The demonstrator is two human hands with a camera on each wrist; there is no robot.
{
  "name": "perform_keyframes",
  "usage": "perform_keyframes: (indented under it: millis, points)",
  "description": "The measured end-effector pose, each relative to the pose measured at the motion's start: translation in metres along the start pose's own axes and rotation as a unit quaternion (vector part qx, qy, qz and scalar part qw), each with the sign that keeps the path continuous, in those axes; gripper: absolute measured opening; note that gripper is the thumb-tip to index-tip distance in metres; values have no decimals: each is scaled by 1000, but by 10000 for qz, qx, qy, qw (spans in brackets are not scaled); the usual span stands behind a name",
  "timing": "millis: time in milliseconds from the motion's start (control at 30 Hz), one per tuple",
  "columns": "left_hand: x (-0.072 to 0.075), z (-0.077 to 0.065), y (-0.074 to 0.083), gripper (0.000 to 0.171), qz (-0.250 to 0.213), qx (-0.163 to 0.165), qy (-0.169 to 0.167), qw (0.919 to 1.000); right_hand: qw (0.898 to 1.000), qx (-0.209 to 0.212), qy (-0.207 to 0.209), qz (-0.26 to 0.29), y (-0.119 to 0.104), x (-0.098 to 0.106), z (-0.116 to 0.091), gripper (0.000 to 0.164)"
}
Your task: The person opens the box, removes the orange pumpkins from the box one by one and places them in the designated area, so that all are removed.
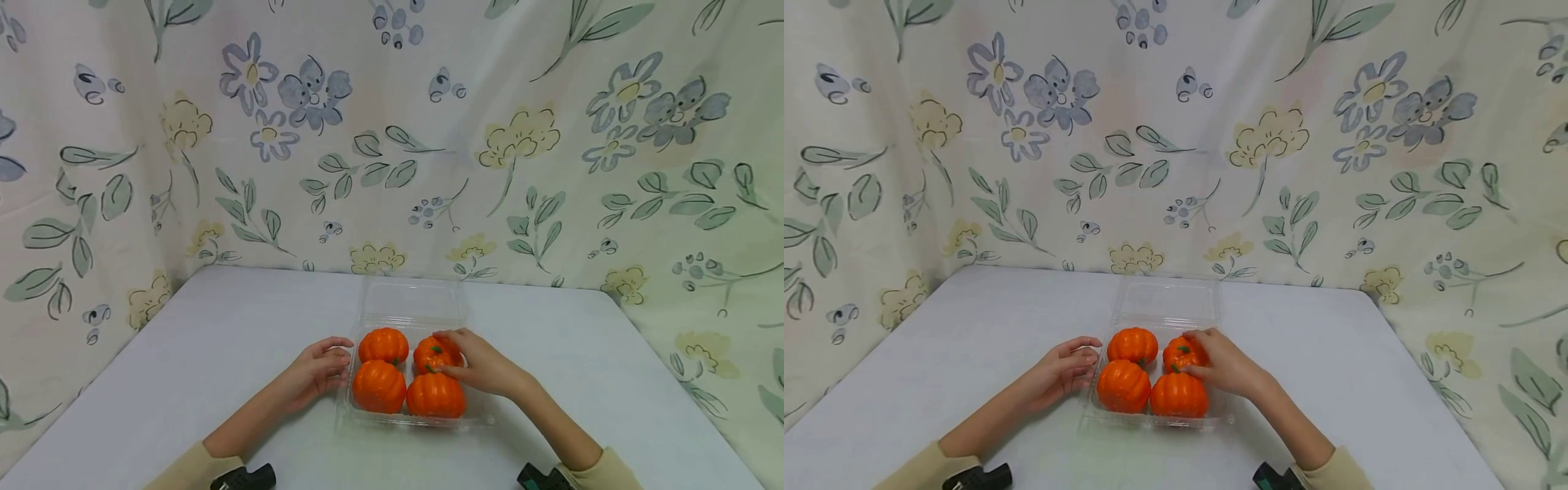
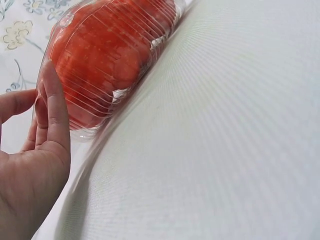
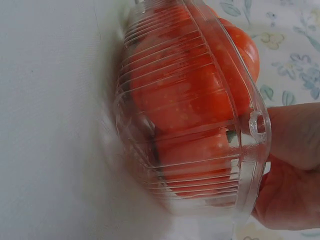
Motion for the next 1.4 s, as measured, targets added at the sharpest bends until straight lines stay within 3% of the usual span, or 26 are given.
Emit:
perform_keyframes:
  millis: [467, 633, 1400]
  points:
    - [-1, -1, 1, 21, 37, -4, -41, 10000, 9995, -33, -60, -313, -1, 0, 0, 57]
    - [0, 0, 1, 21, 76, 19, -4, 10000, 9989, 177, -71, -425, -3, 0, 2, 57]
    - [2, 1, -2, 21, 110, 12, -38, 9999, 9975, 608, 269, -258, 0, 11, 3, 54]
Point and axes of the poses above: each hand's wrist, its own z-axis towards the middle knuckle, its own x-axis out of the back of the hand, y = z × x, the point moved 10 cm from there along z, towards the middle knuckle, and after that the axes turned 5 degrees about -z, right-handed, at the moved point
